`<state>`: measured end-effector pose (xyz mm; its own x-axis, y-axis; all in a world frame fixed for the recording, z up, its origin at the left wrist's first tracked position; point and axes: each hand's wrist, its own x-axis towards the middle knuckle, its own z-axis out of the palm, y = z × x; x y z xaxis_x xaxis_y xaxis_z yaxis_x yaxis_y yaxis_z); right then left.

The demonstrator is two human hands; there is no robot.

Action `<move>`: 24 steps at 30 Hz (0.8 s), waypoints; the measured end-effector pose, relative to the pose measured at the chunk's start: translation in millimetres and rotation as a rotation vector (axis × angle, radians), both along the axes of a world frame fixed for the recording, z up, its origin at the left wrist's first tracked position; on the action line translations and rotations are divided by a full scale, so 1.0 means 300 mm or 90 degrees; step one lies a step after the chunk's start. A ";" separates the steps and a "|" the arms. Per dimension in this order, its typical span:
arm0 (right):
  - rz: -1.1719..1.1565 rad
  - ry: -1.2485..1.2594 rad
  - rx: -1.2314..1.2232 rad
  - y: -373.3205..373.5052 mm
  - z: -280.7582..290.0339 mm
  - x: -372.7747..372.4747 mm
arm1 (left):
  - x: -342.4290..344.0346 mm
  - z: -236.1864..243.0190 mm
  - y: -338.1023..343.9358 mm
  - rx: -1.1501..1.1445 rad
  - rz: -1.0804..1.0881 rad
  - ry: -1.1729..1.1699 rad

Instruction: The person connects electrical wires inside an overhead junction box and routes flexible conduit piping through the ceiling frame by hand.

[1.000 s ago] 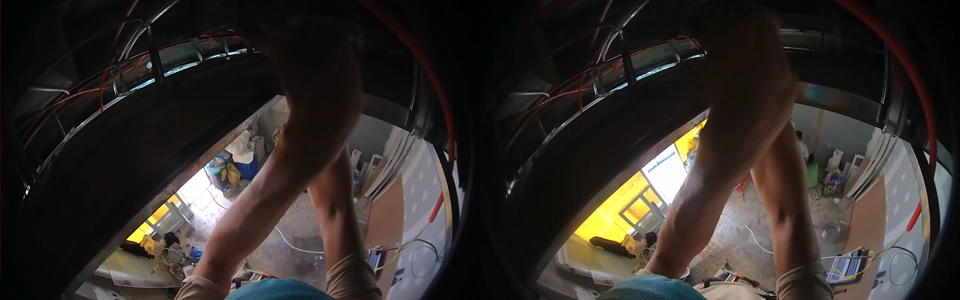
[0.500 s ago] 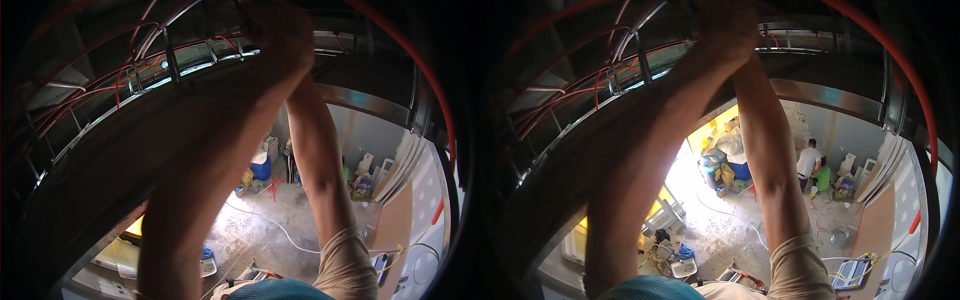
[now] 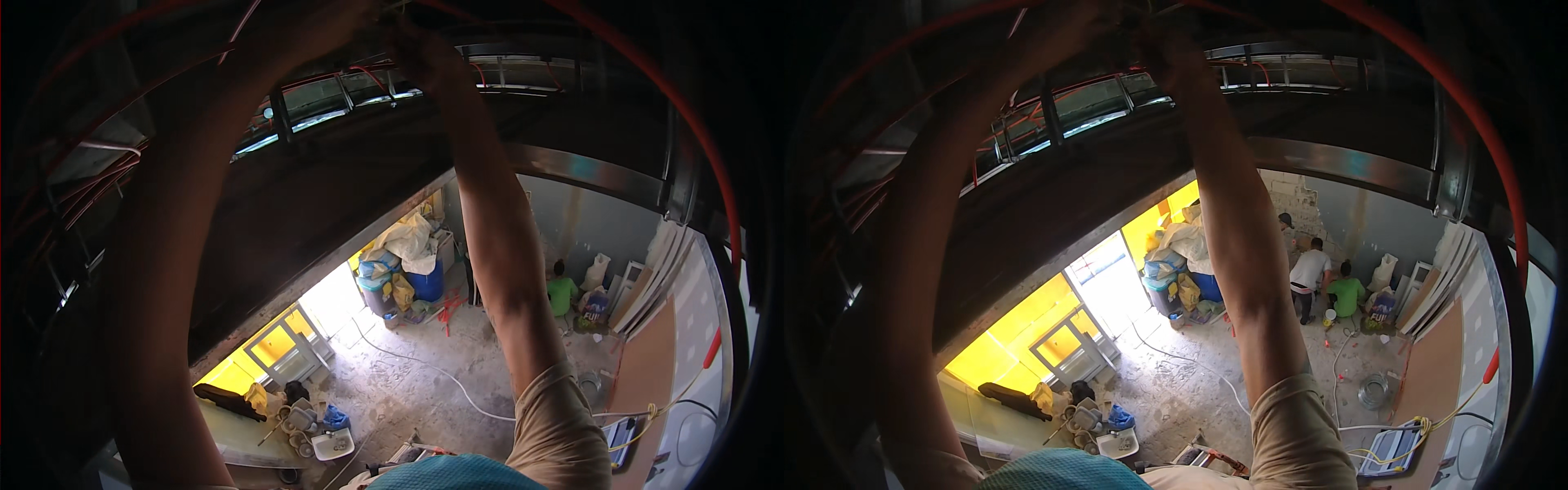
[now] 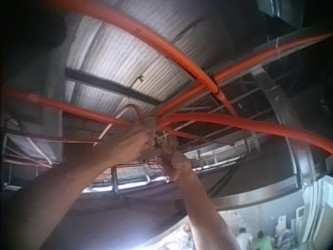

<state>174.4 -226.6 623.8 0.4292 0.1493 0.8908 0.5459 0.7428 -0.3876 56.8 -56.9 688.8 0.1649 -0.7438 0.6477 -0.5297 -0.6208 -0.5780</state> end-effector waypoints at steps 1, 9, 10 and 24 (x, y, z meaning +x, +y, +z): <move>-0.017 -0.007 0.001 0.005 0.001 -0.011 | 0.012 0.010 0.003 0.006 0.070 0.043; -0.144 0.098 0.100 0.063 -0.019 -0.037 | 0.174 0.007 0.066 0.035 -0.140 -0.200; -0.146 0.068 0.107 0.075 -0.019 -0.026 | 0.181 0.007 0.069 0.022 -0.122 -0.208; -0.058 -0.043 0.207 0.030 -0.046 0.093 | 0.242 -0.017 0.033 -0.158 -0.313 0.263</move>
<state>202.3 -217.6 610.1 0.3658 -0.1828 0.9125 0.6317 0.7688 -0.0992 129.3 -47.0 683.6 0.1156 -0.6332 0.7653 -0.9300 -0.3397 -0.1405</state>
